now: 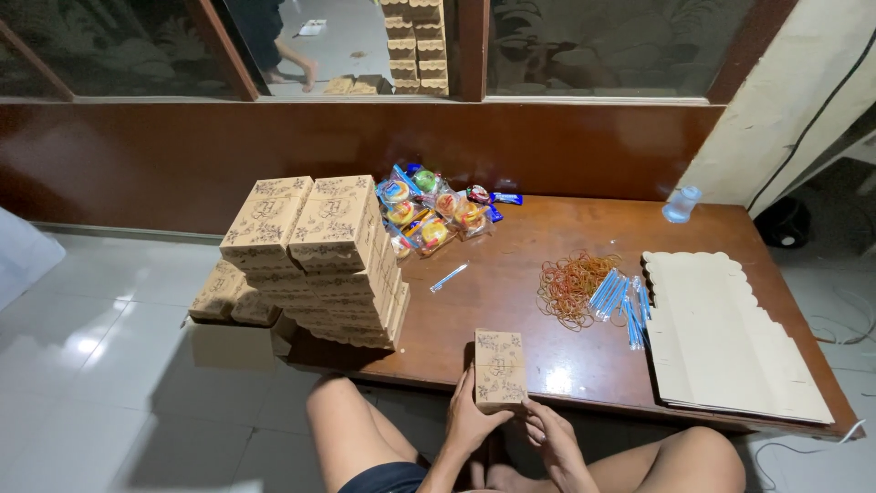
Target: Folding a cardboard box and packing various snack items into it.
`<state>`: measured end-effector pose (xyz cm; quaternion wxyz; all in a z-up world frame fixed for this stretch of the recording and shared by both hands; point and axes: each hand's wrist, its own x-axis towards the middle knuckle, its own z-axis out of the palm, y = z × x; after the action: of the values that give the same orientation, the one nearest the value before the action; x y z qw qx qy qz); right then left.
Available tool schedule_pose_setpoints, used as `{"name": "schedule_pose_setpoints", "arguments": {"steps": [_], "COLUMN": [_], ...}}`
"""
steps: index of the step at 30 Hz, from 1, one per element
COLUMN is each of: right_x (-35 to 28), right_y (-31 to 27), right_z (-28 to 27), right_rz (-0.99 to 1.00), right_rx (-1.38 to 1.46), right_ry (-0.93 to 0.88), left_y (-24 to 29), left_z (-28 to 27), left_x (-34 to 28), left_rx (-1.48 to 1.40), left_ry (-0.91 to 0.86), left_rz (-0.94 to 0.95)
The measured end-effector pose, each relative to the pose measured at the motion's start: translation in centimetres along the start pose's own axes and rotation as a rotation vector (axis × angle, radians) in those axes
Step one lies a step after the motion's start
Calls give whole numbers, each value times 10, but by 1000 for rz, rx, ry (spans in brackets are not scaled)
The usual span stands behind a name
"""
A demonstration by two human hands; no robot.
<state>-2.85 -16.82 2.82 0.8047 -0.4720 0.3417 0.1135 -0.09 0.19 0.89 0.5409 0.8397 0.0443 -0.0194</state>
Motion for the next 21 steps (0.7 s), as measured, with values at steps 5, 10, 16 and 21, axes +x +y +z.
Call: {"name": "schedule_pose_setpoints", "arguments": {"steps": [5, 10, 16, 21], "right_x": [17, 1, 7, -11], "right_y": [10, -1, 6, -7], "right_z": [-5, 12, 20, 35], "right_rz": [11, 86, 126, 188], "right_rx": [-34, -74, 79, 149], "right_ry": [16, 68, -23, 19], "left_y": [36, -19, -14, -16], "left_z": [-28, -9, -8, -6], "left_x": [-8, 15, 13, 8], "left_rx": [-267, -460, -775, -916], "left_ry": [-142, -75, 76, 117], "left_rz": [-13, -232, -483, -435]}}
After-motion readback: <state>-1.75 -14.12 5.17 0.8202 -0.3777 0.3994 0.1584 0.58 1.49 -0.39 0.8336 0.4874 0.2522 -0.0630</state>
